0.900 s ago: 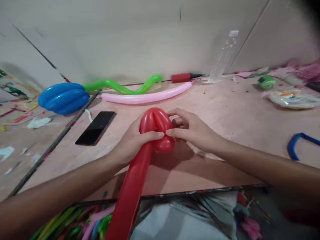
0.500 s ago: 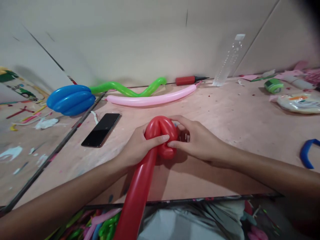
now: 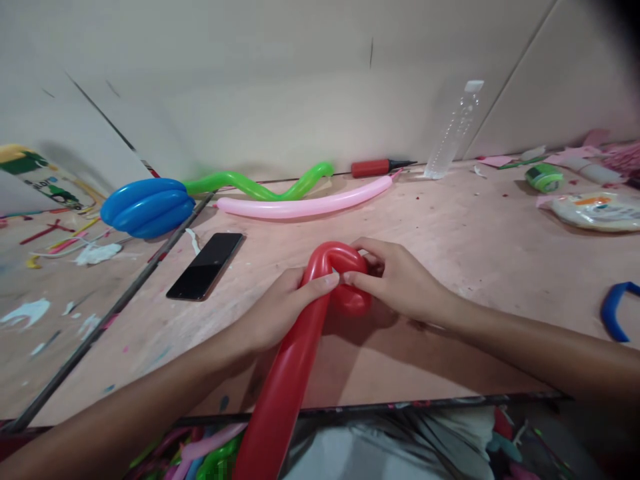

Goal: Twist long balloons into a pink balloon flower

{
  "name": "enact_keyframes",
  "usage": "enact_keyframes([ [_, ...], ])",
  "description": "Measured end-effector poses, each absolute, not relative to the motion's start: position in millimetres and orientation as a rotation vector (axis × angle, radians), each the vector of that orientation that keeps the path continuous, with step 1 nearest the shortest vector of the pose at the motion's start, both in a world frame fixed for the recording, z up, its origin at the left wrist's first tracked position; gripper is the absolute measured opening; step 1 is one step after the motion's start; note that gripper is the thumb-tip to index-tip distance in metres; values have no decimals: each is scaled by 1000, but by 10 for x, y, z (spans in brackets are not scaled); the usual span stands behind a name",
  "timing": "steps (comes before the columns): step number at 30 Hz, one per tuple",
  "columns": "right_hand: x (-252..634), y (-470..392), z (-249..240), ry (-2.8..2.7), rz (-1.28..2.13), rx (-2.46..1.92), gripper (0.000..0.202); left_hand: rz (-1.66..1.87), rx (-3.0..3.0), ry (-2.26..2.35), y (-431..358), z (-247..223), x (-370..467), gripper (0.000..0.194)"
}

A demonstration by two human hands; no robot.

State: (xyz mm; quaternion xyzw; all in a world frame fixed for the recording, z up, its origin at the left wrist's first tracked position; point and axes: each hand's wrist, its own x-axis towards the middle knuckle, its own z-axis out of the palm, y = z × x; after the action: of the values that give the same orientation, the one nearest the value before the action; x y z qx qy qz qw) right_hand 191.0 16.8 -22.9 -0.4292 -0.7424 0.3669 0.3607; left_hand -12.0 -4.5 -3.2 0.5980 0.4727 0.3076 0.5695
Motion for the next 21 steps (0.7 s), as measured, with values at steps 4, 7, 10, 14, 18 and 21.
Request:
enact_keyframes([
  [4,1861,109,-253,-1928,895,-1144,22,765,1445,1098,-67,-72,-84,36],
  [7,1857,103,-269,-1947,848,-1172,21,747,1505,1123,-49,-101,-114,36],
  [10,1874,126,-290,-1984,812,-1168,16,678,1536,1129,-8,-101,-169,31],
  [14,1888,141,-300,-2052,742,-1186,17,734,1512,1130,28,-67,-180,36],
  [18,1888,135,-269,-2072,676,-1239,17,892,1441,1205,20,-60,-141,51],
  [21,1896,135,-244,-2067,653,-1270,14,912,1371,1253,16,-70,-143,45],
])
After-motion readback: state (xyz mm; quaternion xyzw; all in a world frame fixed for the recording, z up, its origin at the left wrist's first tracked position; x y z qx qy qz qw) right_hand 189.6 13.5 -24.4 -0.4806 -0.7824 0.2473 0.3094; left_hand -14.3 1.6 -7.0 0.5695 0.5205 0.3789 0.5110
